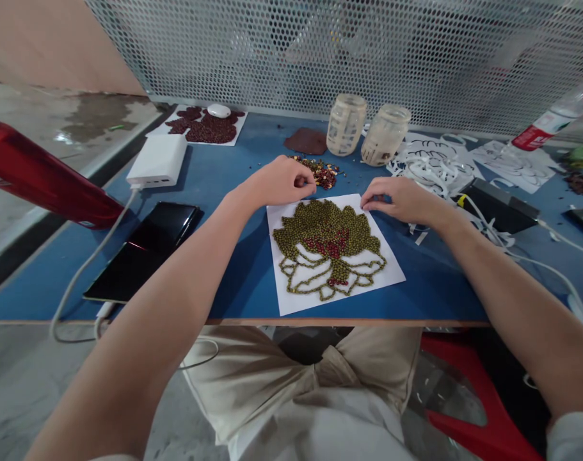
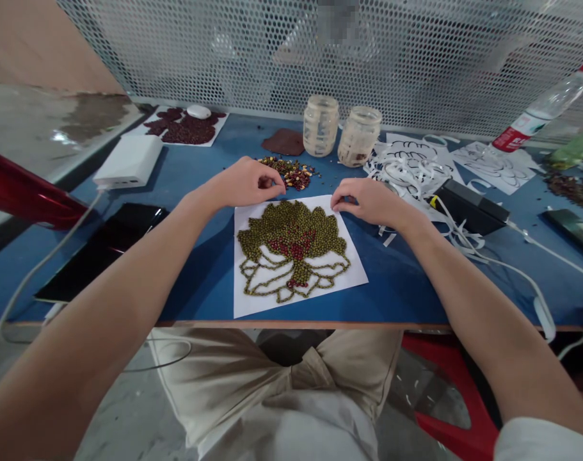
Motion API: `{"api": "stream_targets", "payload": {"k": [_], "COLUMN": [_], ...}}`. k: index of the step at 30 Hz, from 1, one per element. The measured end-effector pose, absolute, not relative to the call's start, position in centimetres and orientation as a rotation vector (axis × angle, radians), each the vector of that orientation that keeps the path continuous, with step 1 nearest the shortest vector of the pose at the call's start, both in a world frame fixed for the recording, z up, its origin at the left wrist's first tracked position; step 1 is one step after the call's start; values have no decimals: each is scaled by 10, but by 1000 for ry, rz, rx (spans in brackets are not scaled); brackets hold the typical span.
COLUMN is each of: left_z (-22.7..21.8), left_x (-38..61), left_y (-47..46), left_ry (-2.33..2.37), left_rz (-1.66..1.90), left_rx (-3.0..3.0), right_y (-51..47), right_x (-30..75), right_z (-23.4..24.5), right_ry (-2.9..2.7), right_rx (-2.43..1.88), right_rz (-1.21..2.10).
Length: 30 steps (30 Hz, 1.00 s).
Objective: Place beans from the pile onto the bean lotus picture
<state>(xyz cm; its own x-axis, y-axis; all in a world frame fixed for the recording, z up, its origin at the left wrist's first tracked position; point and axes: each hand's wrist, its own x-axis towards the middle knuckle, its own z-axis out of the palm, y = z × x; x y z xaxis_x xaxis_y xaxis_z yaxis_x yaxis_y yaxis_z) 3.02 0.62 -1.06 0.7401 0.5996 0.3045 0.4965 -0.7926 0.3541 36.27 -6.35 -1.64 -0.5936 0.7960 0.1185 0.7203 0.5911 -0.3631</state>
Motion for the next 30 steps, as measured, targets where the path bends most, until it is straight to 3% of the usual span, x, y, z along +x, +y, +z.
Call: {"api": "stream_targets", "payload": {"k": [13,21,30], "left_z": [-10,-10,-13], "left_x": [30,32,31], "left_y": [7,7,8], "left_ry": [924,970,929], "left_rz": [418,397,491], "left_rx": [2698,2711,2686], "right_y": [-79,-141,-152], "right_x": [346,298,286], "right_z": [-7,11,7], "right_ry": [-2703,-2734,-2851], "right_rx": [-1225,-768,-671], "right_rz": [131,744,762]}}
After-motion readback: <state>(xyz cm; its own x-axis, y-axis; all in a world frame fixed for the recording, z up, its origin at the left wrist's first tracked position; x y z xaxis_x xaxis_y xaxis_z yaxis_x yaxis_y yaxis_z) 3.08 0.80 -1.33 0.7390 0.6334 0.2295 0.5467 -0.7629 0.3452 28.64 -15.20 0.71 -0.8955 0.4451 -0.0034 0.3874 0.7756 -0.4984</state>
